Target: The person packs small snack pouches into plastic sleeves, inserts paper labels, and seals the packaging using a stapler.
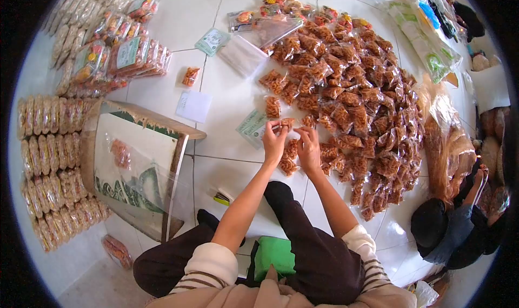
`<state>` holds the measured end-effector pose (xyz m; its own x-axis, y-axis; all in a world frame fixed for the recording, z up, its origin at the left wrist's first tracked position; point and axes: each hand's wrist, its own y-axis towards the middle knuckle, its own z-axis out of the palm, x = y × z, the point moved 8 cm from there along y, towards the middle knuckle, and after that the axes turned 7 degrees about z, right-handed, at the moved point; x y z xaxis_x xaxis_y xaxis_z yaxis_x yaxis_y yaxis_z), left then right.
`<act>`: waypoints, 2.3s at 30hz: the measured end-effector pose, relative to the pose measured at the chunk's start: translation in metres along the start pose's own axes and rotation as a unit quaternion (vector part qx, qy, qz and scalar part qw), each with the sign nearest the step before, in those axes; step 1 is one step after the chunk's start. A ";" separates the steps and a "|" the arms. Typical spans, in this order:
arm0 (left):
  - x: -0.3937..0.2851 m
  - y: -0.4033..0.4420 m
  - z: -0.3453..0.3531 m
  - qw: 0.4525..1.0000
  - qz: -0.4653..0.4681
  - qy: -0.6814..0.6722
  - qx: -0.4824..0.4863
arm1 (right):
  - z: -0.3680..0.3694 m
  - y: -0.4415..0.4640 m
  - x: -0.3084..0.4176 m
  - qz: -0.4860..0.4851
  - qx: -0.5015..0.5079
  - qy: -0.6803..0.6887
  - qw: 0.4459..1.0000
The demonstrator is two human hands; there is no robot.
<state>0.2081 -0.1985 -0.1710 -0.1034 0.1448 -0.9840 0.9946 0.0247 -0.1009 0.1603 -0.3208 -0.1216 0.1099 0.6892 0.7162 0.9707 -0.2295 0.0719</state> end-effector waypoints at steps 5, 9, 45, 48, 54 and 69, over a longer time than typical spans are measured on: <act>0.029 0.002 -0.016 0.982 -0.040 -0.177 -0.057 | -0.004 0.021 -0.002 0.009 -0.034 -0.085 0.996; 0.025 -0.001 -0.007 0.951 -0.120 -0.286 -0.018 | 0.011 0.026 -0.024 0.016 -0.009 -0.221 0.975; -0.272 -0.144 -0.383 0.932 0.163 -0.249 -0.209 | -0.048 -0.132 0.501 -0.461 0.162 0.170 0.856; -0.253 -0.155 -0.390 0.926 0.137 -0.286 -0.203 | -0.020 -0.140 0.495 -0.434 0.171 0.167 0.869; -0.187 -0.154 -0.409 0.943 0.179 0.004 -0.282 | 0.024 -0.103 0.402 -0.153 0.100 0.303 0.935; -0.123 -0.175 -0.332 0.836 0.275 0.423 -0.215 | 0.064 -0.131 0.235 0.162 -0.009 0.404 0.900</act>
<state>0.0433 0.1081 0.0168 0.2172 0.8949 -0.3898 0.8178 0.0512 0.5732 0.0728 -0.0845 -0.0074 0.1882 -0.1398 0.9721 0.9114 -0.3439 -0.2259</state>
